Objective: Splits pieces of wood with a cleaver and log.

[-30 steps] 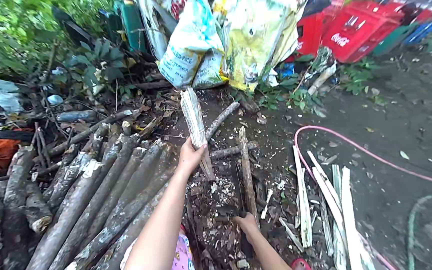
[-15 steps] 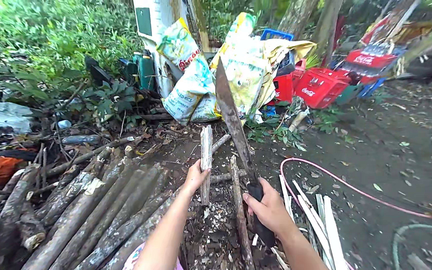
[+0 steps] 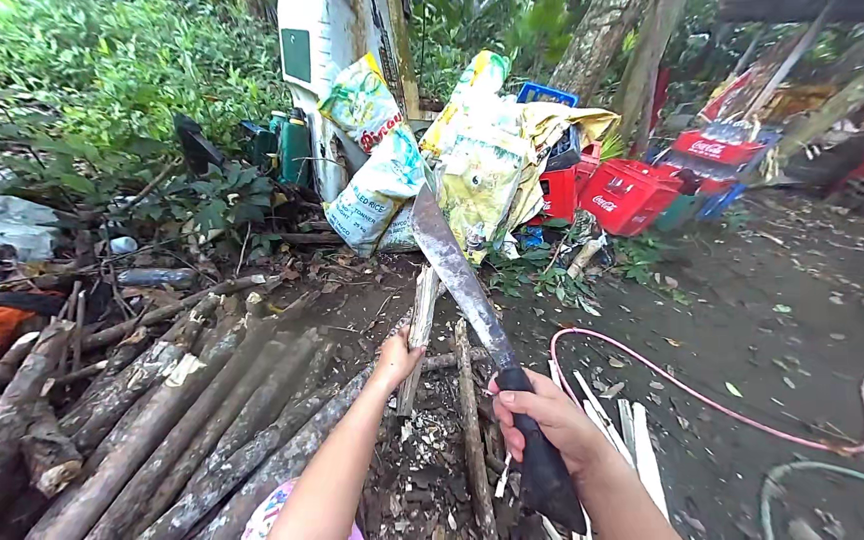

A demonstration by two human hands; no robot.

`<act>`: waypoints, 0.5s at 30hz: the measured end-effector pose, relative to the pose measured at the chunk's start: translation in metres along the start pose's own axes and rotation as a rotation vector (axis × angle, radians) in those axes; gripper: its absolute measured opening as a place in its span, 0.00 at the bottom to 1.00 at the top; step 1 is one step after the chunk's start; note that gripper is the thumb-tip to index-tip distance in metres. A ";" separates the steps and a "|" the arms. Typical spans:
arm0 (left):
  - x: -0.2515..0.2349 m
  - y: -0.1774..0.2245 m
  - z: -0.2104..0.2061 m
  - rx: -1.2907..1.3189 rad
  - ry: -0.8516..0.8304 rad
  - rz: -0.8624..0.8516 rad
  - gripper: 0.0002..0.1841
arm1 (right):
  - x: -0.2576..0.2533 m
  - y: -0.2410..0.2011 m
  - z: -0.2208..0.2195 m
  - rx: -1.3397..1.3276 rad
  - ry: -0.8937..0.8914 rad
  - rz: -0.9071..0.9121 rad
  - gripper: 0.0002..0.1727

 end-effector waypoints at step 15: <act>-0.004 0.003 -0.005 -0.042 -0.004 0.002 0.26 | -0.012 -0.011 -0.001 0.836 0.191 -0.049 0.29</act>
Point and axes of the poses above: each hand's wrist, its own x-axis away from the middle knuckle, its own z-axis out of the back of the hand, y = z × x, the point moved 2 cm from there along -x, towards the middle knuckle, and after that the axes turned 1 degree about z, right-handed, at the moved point
